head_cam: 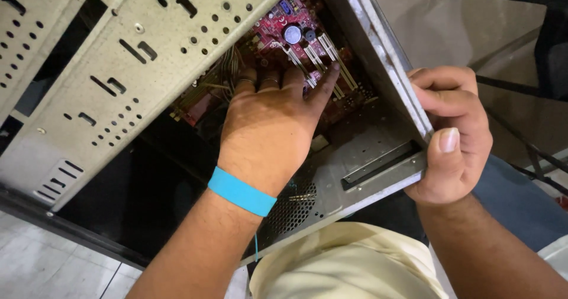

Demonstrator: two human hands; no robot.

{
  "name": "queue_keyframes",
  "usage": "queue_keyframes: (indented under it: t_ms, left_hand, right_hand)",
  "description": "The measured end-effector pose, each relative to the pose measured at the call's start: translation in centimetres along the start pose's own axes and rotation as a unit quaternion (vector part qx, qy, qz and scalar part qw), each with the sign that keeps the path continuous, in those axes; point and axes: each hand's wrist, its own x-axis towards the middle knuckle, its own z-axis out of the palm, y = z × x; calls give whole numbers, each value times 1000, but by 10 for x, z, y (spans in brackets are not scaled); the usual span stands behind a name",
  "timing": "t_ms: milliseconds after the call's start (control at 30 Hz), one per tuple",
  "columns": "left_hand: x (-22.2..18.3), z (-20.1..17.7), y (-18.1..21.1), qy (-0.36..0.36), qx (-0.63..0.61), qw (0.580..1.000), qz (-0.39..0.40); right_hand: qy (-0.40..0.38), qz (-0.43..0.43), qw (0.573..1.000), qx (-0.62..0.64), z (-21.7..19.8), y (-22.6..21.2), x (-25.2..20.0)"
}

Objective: Disassembling a desktop computer by disconnecting cables, removing the power supply, and taking out RAM modules.

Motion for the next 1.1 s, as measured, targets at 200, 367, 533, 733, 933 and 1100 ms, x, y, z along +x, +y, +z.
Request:
queue_keyframes:
  t_ms: [200,367,533,733,933,1100]
  left_hand:
    - [-2,0,0,17,5,1000,1]
    - [-6,1,-1,21,10,1000,11]
    - [-21,-18,-9,-1,8,999,32]
    - [-52,-51,-27,87,3,995,42]
    - [-72,-46,-33,135,32,990,-18]
    - [-72,-52,-22,216,-70,974,-22]
  right_hand:
    - [-5,-1,1000,1,-1,1,0]
    - [-6,-2,1000,-12,-1,-2,0]
    - [-10,5,1000,-24,-2,-2,0]
    - [-16,7,1000,-19,-3,-3,1]
    - [-38,-22,999,-23,-5,-6,8]
    - [-73,-60,995,-21,-8,-12,15]
